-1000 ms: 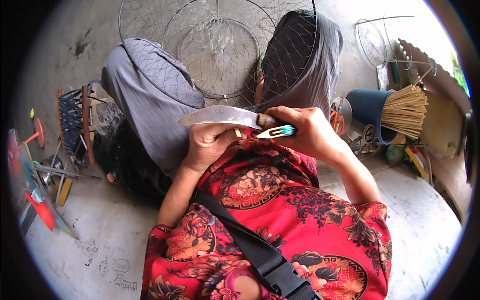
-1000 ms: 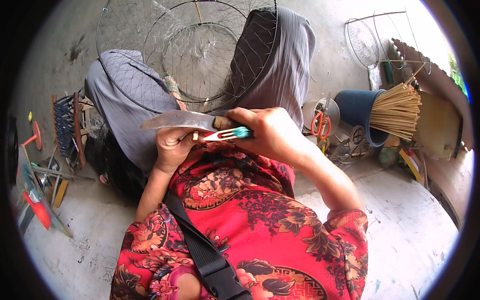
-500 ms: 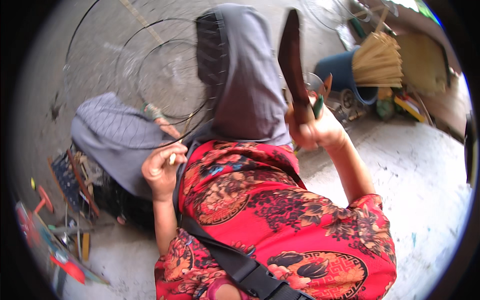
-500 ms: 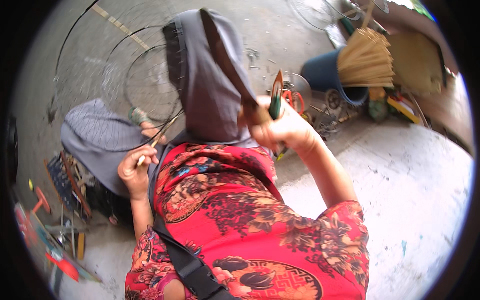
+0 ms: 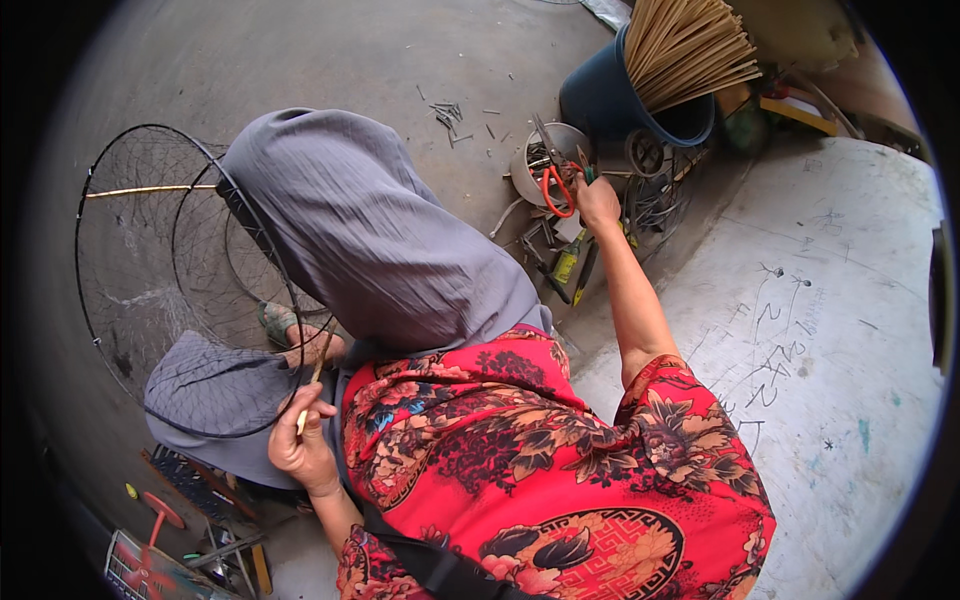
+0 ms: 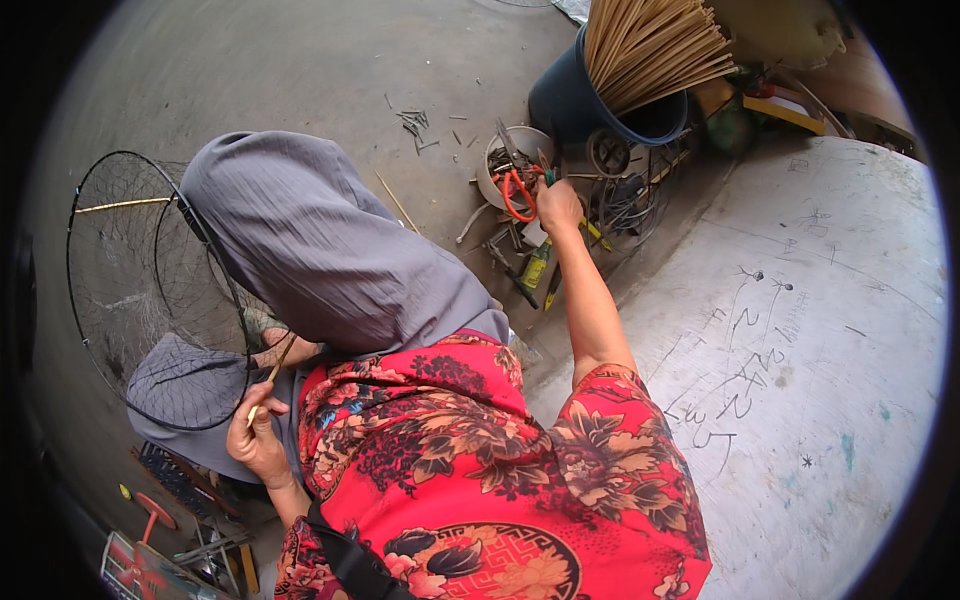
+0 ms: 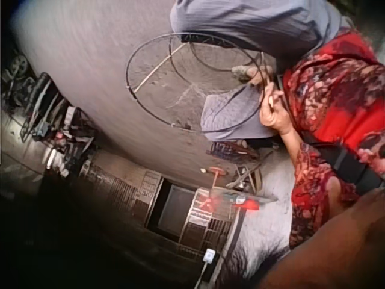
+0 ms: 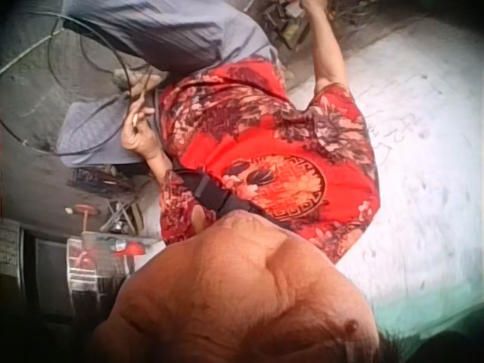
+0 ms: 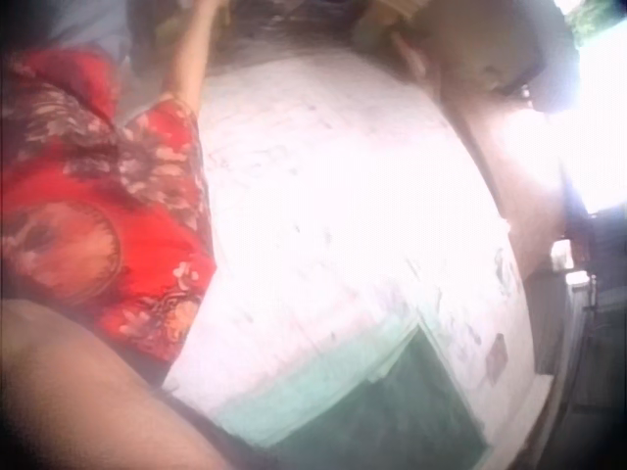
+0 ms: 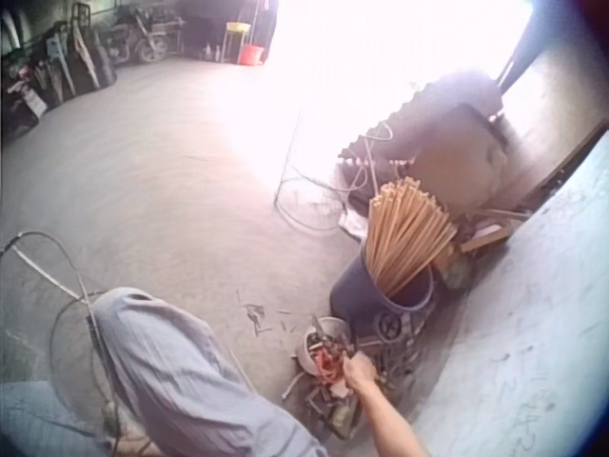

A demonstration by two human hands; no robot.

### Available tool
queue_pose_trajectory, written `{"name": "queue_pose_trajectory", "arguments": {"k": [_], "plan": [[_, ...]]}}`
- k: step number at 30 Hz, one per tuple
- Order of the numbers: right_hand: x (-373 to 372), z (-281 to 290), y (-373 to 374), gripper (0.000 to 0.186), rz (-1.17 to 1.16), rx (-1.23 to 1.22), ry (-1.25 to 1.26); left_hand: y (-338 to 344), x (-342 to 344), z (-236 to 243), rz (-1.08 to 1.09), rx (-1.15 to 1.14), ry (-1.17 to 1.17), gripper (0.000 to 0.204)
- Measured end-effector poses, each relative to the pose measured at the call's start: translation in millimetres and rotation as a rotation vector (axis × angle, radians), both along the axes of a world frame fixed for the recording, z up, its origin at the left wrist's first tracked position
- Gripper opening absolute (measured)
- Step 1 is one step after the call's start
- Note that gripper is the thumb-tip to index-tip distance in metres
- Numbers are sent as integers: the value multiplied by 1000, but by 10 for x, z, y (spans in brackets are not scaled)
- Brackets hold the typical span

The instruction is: The person repairs a collapsible wire fishing trap by hand, using wooden sticks to support the structure and a green plastic shuttle to weave or tie the netting to the wire frames.

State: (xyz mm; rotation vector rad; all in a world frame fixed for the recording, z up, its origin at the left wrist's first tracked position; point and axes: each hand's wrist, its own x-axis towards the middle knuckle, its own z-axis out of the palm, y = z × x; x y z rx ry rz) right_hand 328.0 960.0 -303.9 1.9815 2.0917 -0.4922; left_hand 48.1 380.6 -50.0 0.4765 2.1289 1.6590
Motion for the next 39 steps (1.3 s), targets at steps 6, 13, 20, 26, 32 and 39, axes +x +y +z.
{"name": "queue_pose_trajectory", "arguments": {"k": [6, 13, 20, 26, 32, 39], "plan": [[-577, 512, -23, 32, 459, 313, -48, 248, 82, 139, 14, -146, 19, 32], [-2146, -1026, -3, 36, 169, -63, 245, 377, 7, 381, -2, -260, -42, 29], [-2280, -2002, -89, 43, -5, 76, 97, 389, -184, 633, -105, -371, 26, 25], [-2059, -1785, -346, 26, 148, 81, 219, -49, -415, 1091, -167, -230, 76, 24], [-2680, 1088, -1468, 13, -23, -462, 1309, -289, -332, 1327, 27, -13, 293, 12], [-2875, 3377, -3145, 43, 1447, -618, 1206, 208, -540, 1045, -175, -137, 630, 53]]}}
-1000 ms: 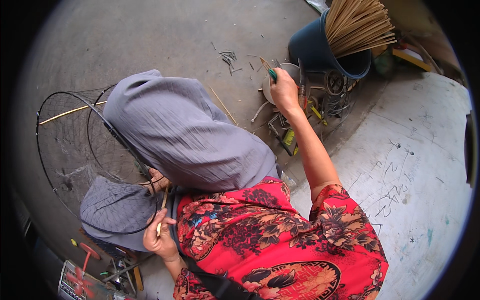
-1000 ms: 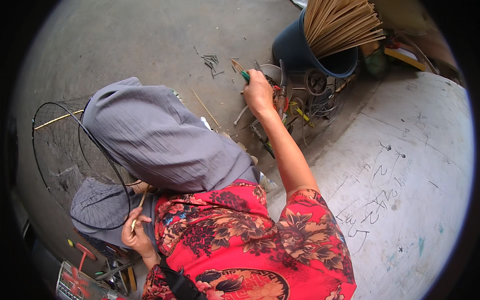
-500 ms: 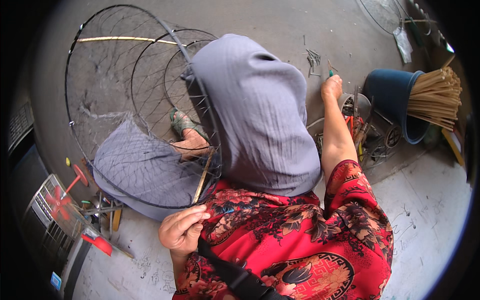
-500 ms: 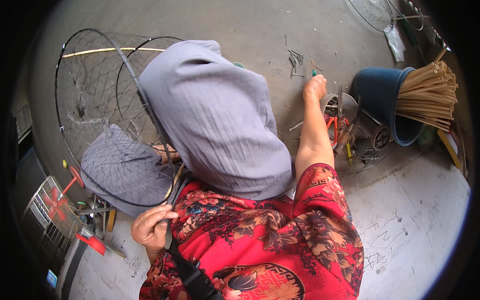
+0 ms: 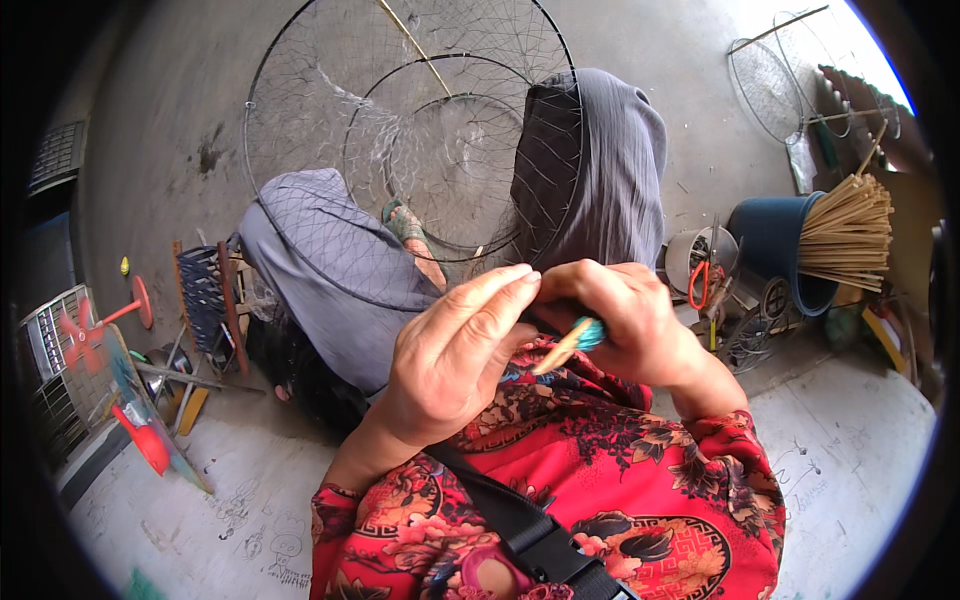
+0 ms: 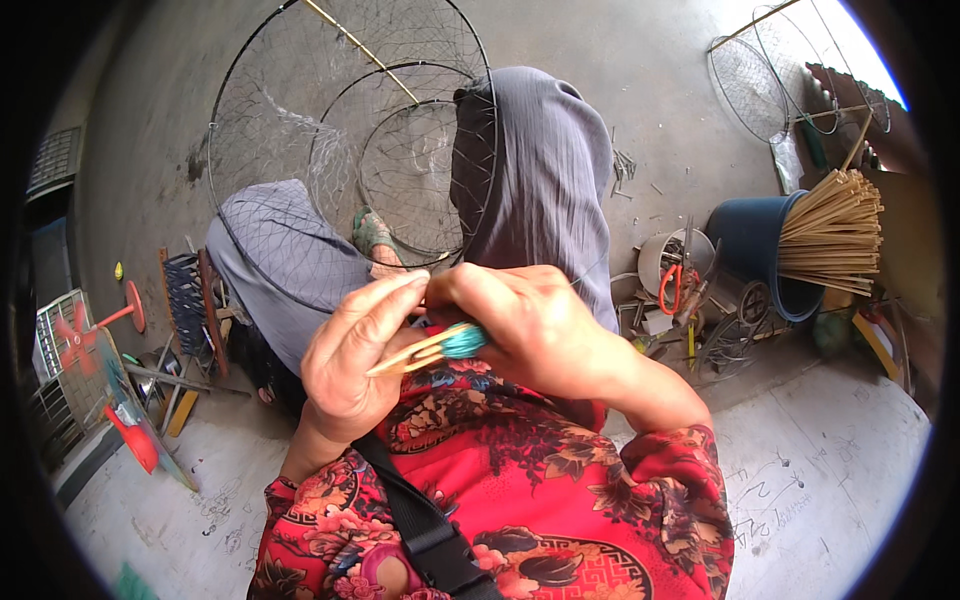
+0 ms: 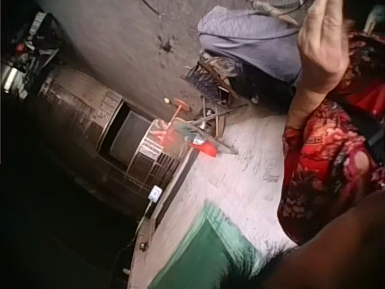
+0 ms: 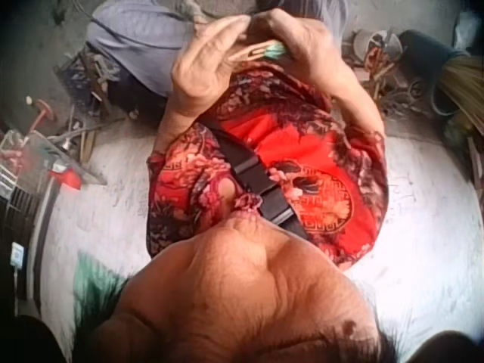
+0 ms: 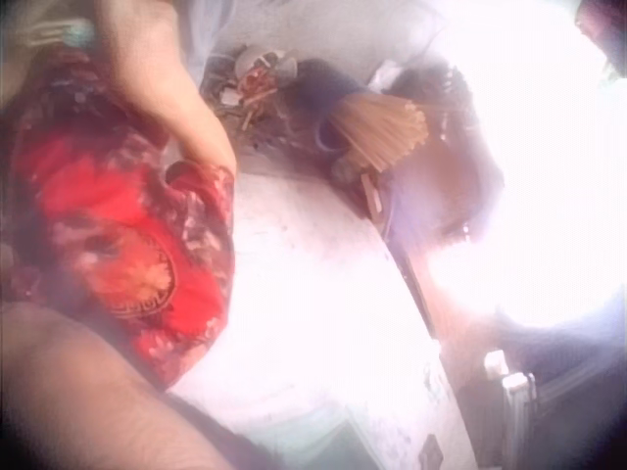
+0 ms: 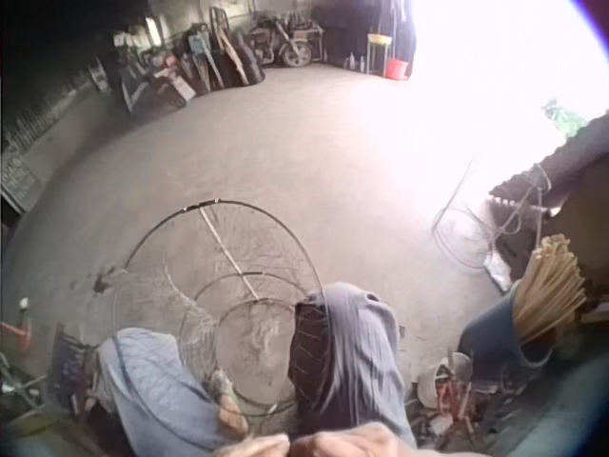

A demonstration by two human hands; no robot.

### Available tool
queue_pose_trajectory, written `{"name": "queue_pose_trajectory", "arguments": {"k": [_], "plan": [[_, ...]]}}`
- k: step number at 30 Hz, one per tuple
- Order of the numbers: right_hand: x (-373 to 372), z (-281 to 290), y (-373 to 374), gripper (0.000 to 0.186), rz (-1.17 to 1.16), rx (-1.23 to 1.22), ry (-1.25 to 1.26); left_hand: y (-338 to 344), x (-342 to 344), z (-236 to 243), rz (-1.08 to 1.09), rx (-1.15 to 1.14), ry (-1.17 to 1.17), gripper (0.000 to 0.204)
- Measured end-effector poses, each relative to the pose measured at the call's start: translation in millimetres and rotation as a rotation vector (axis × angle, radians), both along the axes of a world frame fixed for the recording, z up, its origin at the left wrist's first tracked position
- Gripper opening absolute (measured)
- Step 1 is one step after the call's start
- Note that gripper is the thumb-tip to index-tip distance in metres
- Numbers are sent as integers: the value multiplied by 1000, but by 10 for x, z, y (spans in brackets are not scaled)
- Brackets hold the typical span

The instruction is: The person repairs a collapsible wire fishing trap by hand, using wooden sticks to support the structure and a green plastic shuttle to weave or tie the netting to the wire frames.

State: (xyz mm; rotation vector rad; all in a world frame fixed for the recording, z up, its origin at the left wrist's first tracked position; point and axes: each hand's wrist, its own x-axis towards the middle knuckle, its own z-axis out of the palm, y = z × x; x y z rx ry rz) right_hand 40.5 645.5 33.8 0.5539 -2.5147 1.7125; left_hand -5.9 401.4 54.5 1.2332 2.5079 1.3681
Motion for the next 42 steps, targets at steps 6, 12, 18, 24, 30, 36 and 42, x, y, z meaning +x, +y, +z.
{"name": "queue_pose_trajectory", "arguments": {"k": [6, 12, 18, 24, 30, 36, 42], "plan": [[-89, -188, -447, 46, 0, -65, 36, -245, 120, -102, 223, 55, -181, 33], [-215, -149, -590, 36, 126, -205, -86, -469, 203, -198, 293, 121, -474, 22], [-207, -69, -702, 24, 121, -994, -255, -453, 224, -387, -94, 377, -753, 17], [-281, -13, -461, 27, 55, -1371, -459, -553, 303, -431, -111, 586, -1180, 11], [-181, -26, -295, 30, 222, 80, -408, -539, 152, -431, 71, 638, -948, 5], [-94, -163, -102, 9, -147, -693, -365, -535, 91, -660, 435, 610, -613, 9], [-134, -238, -577, 28, -62, -106, -121, -337, 241, -520, 433, 479, -836, 16]]}}
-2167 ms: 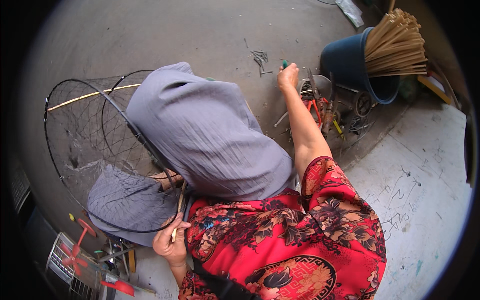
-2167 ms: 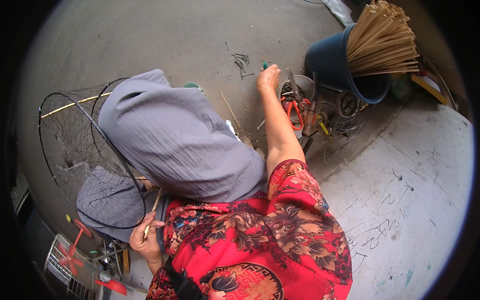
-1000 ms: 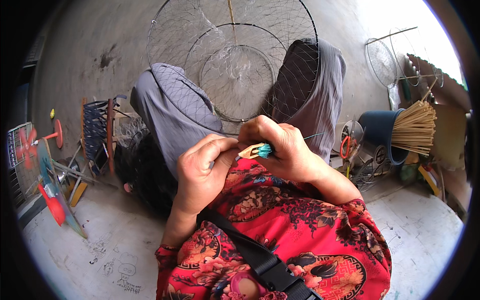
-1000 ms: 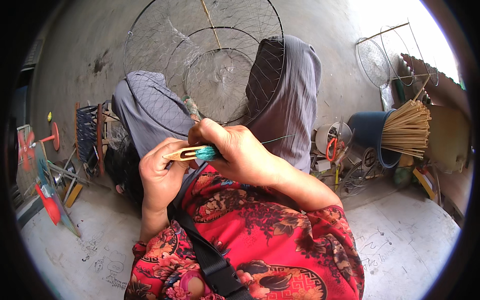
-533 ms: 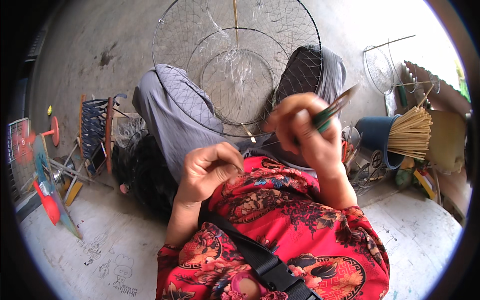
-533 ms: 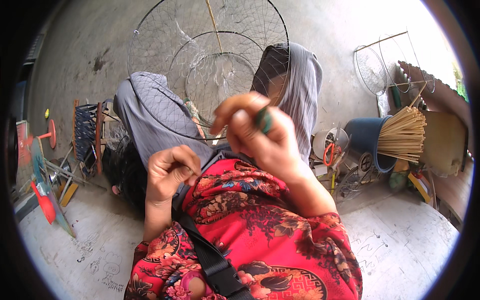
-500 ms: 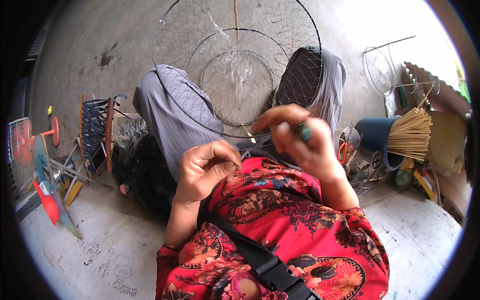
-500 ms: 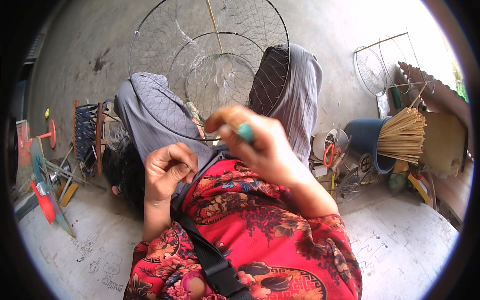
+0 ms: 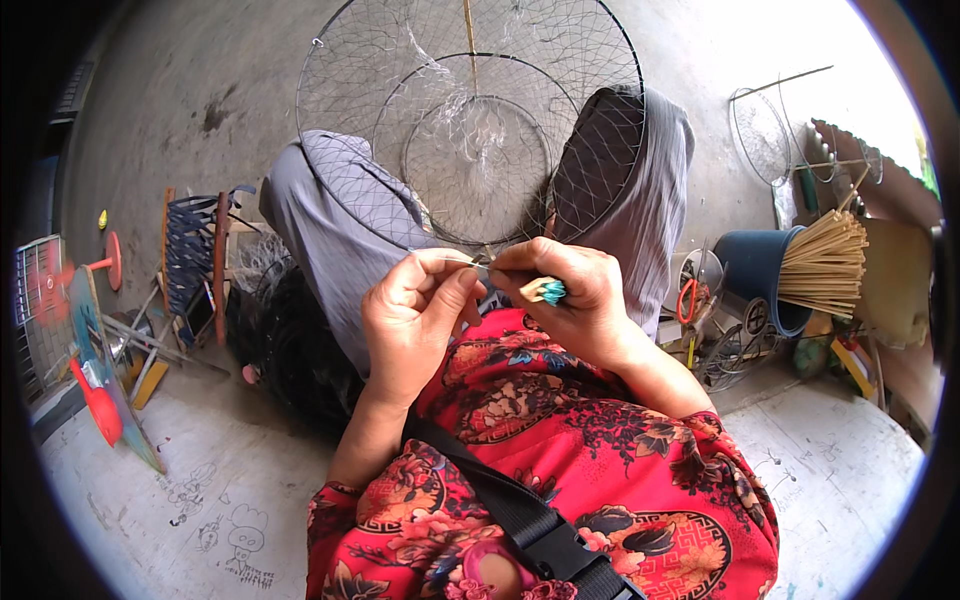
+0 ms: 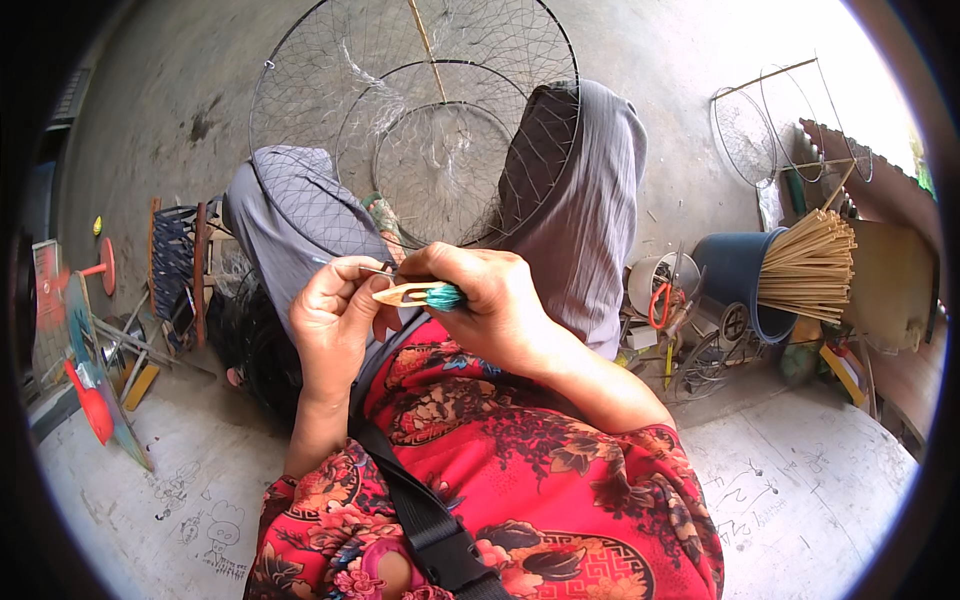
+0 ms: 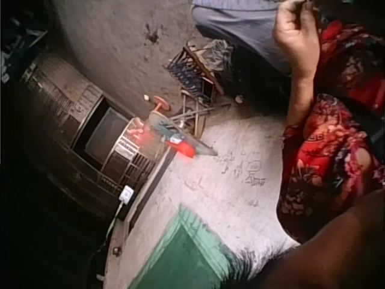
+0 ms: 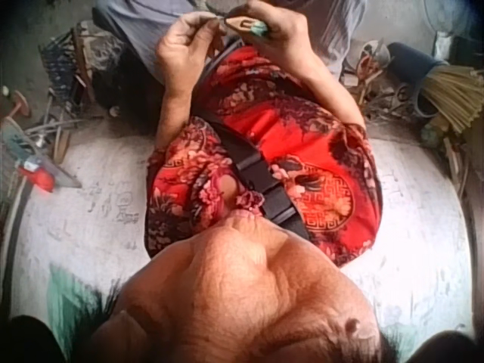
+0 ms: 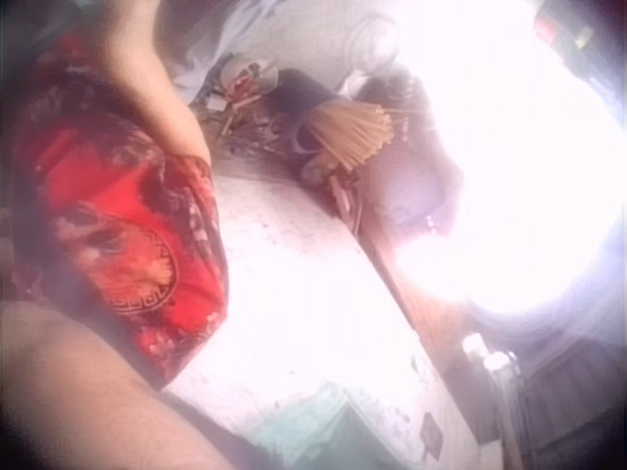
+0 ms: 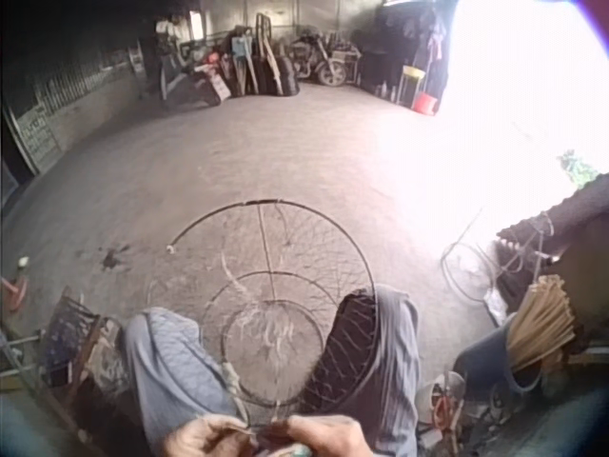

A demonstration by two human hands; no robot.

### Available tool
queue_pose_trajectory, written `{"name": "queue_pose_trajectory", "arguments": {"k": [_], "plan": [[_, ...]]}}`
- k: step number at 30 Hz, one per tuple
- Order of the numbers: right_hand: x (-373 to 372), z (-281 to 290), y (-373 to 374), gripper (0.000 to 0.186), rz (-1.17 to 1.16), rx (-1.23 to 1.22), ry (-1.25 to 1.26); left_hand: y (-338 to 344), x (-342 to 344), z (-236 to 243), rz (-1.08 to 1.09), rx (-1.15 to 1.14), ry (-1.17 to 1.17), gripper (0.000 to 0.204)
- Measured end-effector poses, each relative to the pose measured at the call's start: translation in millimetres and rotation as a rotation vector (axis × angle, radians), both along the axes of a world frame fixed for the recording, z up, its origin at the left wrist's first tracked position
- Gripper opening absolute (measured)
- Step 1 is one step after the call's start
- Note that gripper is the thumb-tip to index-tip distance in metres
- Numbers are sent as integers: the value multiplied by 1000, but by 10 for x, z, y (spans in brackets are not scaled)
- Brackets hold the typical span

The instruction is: The person repairs a collapsible wire fishing trap by hand, using wooden sticks to support the structure and a green plastic shuttle to weave or tie the netting to the wire frames.

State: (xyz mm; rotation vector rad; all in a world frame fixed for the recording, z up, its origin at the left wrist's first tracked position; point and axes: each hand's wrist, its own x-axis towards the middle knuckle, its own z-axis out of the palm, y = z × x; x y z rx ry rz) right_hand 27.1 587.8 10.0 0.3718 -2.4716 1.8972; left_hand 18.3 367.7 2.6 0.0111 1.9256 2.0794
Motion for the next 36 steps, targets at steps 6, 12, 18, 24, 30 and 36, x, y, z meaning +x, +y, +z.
{"name": "queue_pose_trajectory", "arguments": {"k": [6, 12, 18, 24, 30, 36], "plan": [[-4, -162, -82, 38, -8, 134, 170, -54, 10, 2, 39, -77, -41, 19], [35, -221, -115, 44, -3, 258, 219, -30, 13, 27, 68, -4, -39, 18], [72, -272, -130, 44, -4, 250, 209, -18, 42, -23, 101, 11, -82, 17], [74, -282, -154, 40, -6, 236, 241, -89, 48, -92, 62, -203, 115, 14], [85, -55, -119, 34, 27, 119, 85, -146, 0, 30, 164, 15, 78, 12], [100, 119, 265, 22, 26, -751, -253, -445, -196, 135, -8, 1117, -183, 13]]}}
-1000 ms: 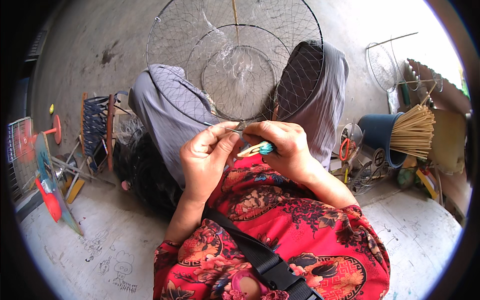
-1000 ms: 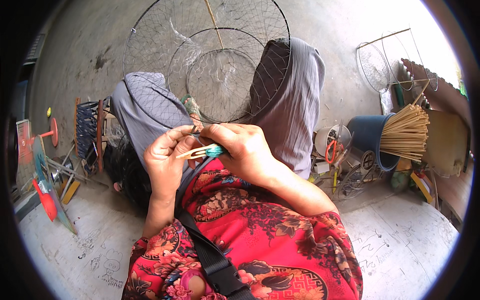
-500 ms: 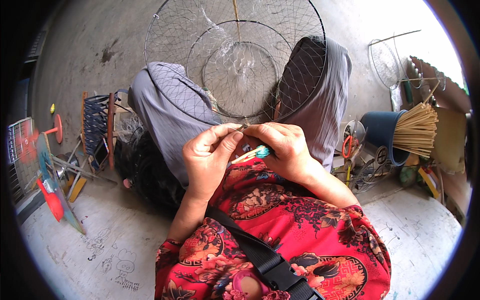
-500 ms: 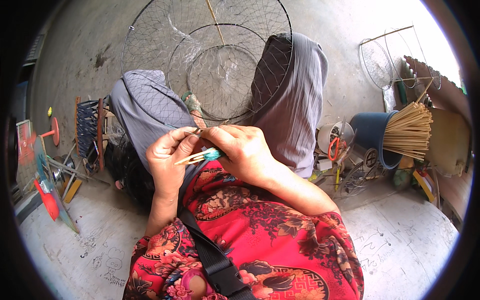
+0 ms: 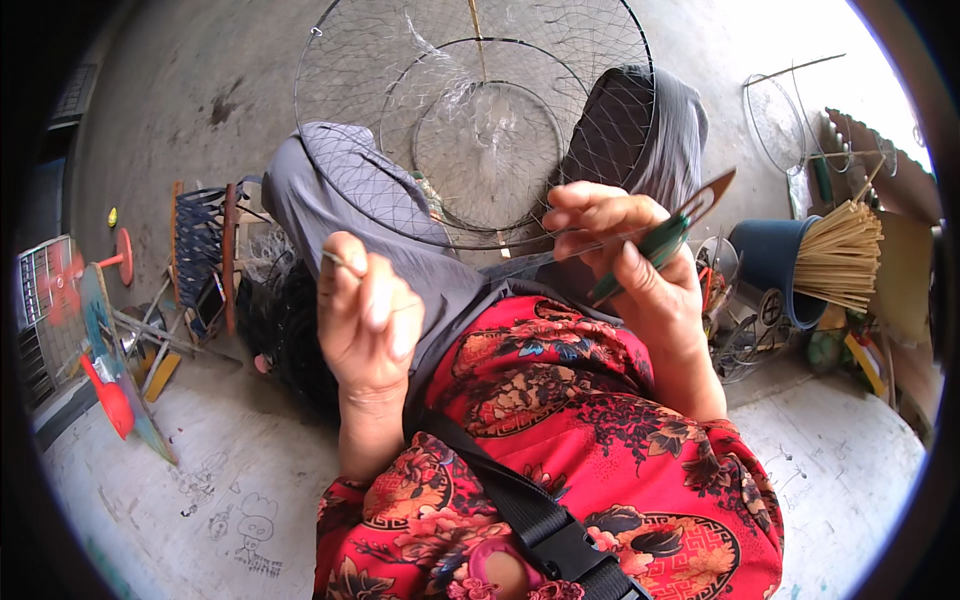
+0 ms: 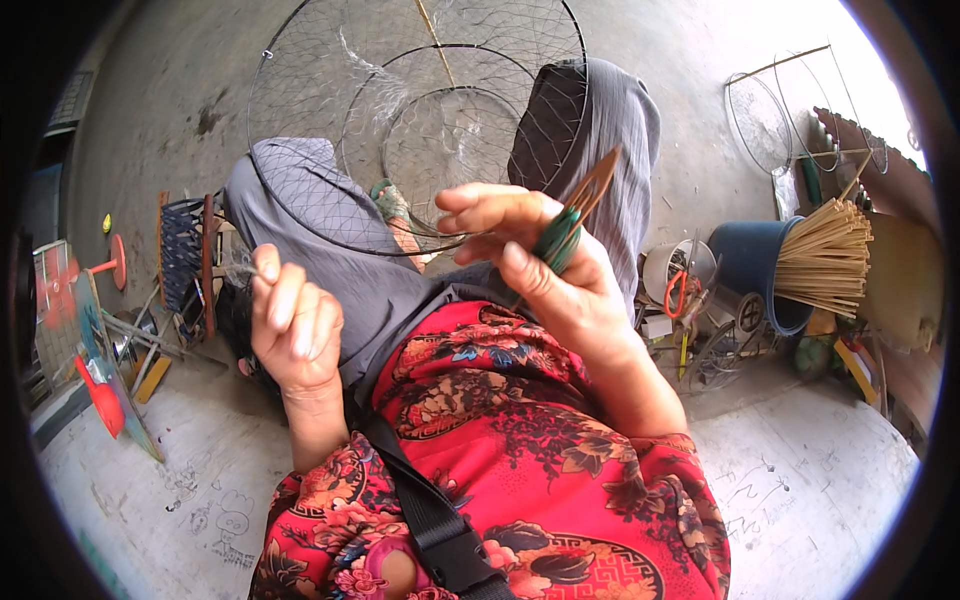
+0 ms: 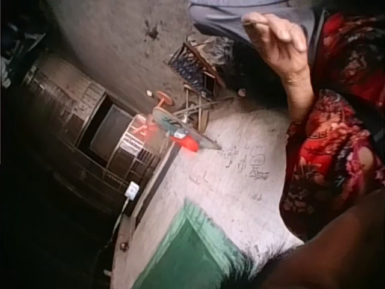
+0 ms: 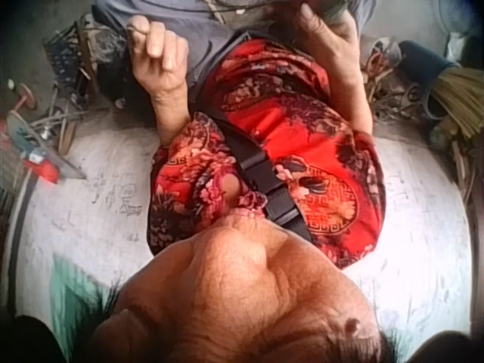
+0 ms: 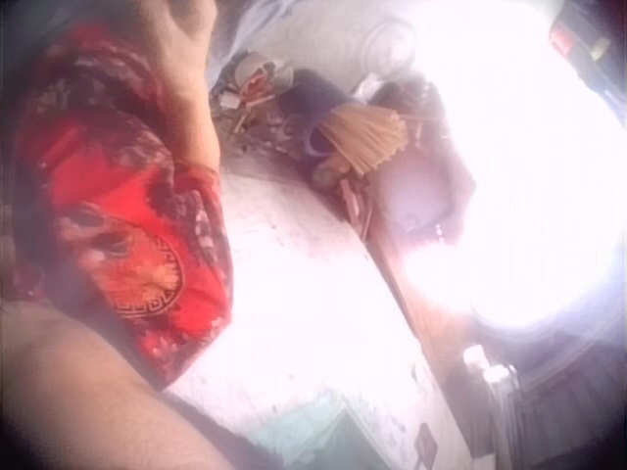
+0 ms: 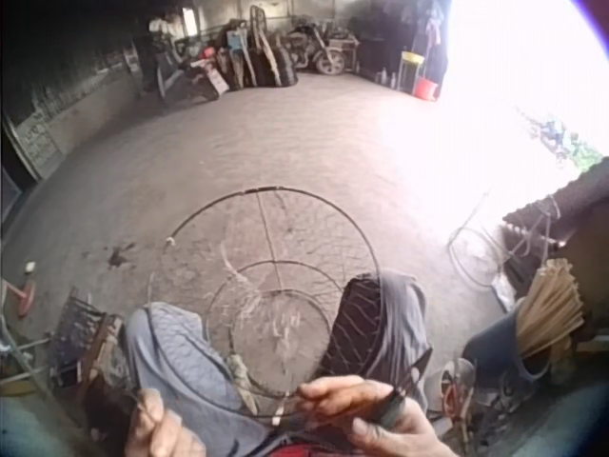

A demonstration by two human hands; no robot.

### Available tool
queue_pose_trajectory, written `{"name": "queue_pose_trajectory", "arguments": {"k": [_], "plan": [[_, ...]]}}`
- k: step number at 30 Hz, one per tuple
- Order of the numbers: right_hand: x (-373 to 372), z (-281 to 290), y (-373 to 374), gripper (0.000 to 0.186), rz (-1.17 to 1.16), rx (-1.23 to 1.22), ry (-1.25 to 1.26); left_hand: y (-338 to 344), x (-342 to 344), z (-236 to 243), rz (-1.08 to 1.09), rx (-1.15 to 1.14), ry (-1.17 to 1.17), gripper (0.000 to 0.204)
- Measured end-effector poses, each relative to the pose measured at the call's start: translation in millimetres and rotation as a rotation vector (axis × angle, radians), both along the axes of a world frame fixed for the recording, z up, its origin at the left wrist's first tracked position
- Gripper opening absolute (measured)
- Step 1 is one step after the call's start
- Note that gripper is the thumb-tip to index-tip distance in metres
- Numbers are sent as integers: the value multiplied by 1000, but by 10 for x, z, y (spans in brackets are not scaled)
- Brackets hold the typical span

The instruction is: The person repairs a collapsible wire fishing trap by hand, using wooden sticks to support the structure and a green plastic shuttle to weave or tie the netting to the wire frames.

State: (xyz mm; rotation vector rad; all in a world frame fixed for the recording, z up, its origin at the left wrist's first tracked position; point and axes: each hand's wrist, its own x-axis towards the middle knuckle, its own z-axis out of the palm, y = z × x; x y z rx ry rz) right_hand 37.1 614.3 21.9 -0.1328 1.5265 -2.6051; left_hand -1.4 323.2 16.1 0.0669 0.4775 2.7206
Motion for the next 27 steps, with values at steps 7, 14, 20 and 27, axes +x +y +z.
{"name": "queue_pose_trajectory", "arguments": {"k": [7, 14, 20, 27], "plan": [[399, -80, 704, 27, 767, 878, 64, -553, -80, 92, 214, -598, 158, 13], [527, -442, 669, 25, -395, -213, -106, -98, 384, 142, -179, -1098, 100, 5], [533, -570, 194, 24, -269, 357, -200, 213, 398, -151, -75, -1368, 388, 6], [209, -642, -331, 20, -24, 598, -93, 442, 356, -457, 127, -1515, 617, 16]]}}
